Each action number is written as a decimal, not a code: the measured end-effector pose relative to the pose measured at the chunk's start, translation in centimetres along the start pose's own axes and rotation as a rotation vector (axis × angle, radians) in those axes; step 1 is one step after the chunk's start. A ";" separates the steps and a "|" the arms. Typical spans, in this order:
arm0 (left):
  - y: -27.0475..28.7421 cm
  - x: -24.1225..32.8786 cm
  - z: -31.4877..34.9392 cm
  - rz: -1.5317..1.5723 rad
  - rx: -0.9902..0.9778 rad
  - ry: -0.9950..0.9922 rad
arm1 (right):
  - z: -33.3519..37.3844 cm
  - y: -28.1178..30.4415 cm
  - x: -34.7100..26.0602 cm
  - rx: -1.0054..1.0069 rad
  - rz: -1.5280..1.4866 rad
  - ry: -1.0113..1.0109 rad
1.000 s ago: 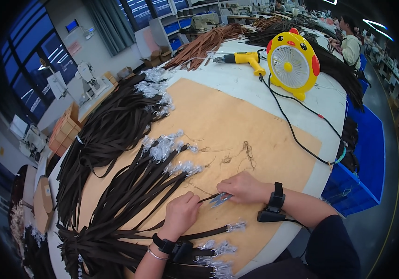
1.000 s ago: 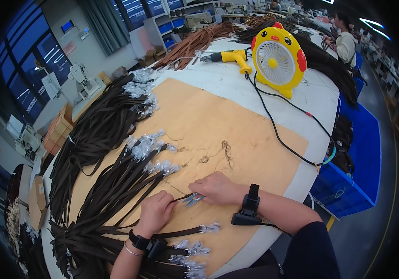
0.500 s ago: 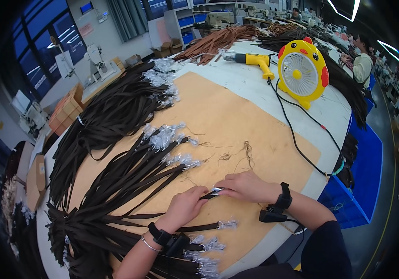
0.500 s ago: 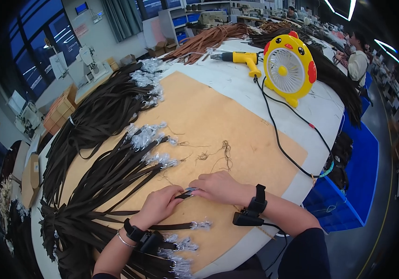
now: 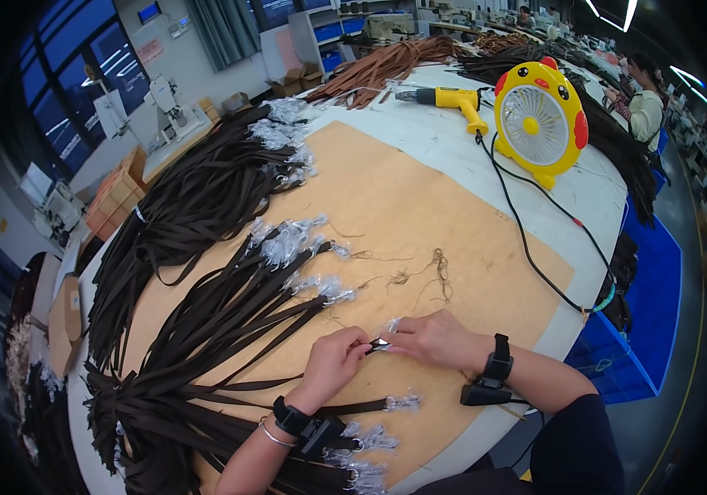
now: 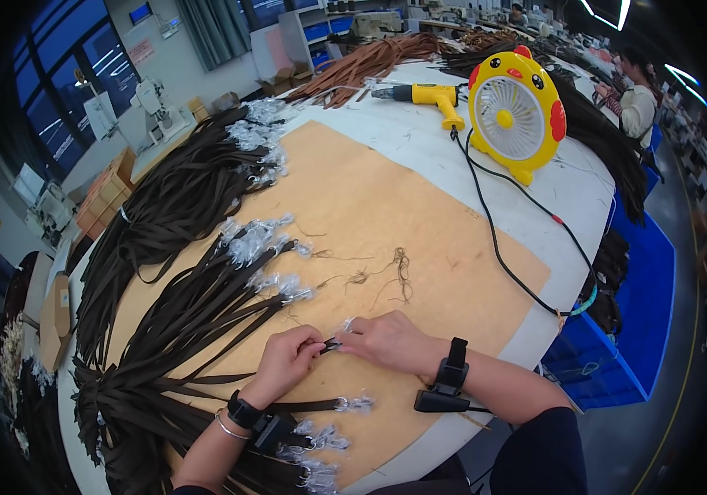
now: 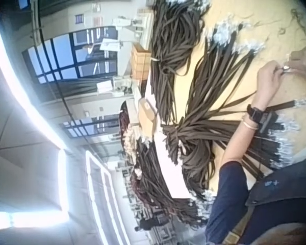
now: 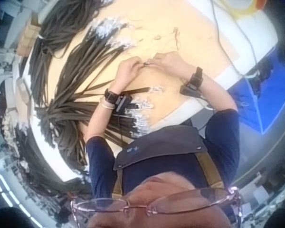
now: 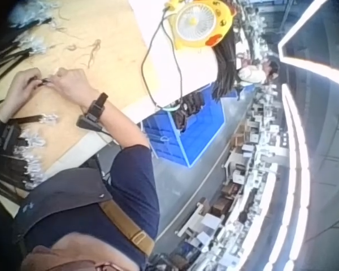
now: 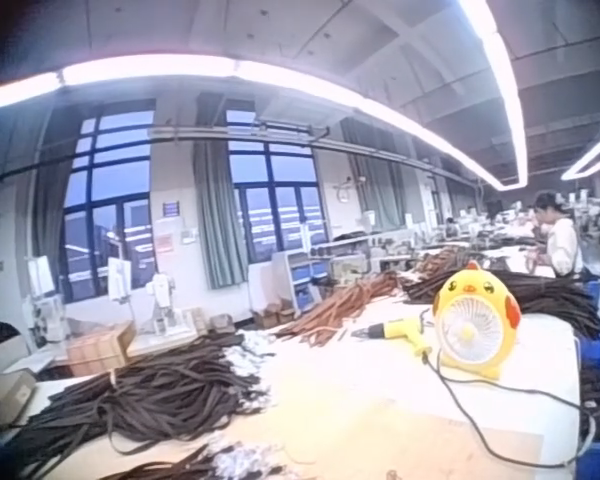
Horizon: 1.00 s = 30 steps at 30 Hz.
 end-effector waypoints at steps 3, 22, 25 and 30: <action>-0.4 -1.6 0.8 0.127 0.059 0.085 | -0.1 -0.2 -0.2 -0.008 0.015 -0.008; -0.1 -1.4 1.1 0.114 0.086 0.074 | 0.4 -0.3 -1.0 0.072 0.042 0.024; -0.1 -1.7 1.2 0.112 0.073 0.099 | 0.1 -0.2 -1.5 0.050 0.059 -0.010; -0.1 -1.3 1.0 0.084 0.070 0.071 | 0.0 -0.5 -2.0 0.016 0.116 0.032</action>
Point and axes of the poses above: each hand's wrist, its own z-axis away from the middle knuckle, its own y-axis out of the back of the hand, x = y × z, the point moved 9 cm from there along -z, towards the middle knuckle, and after that the axes turned 10 degrees about -y, right-handed, at the moved point
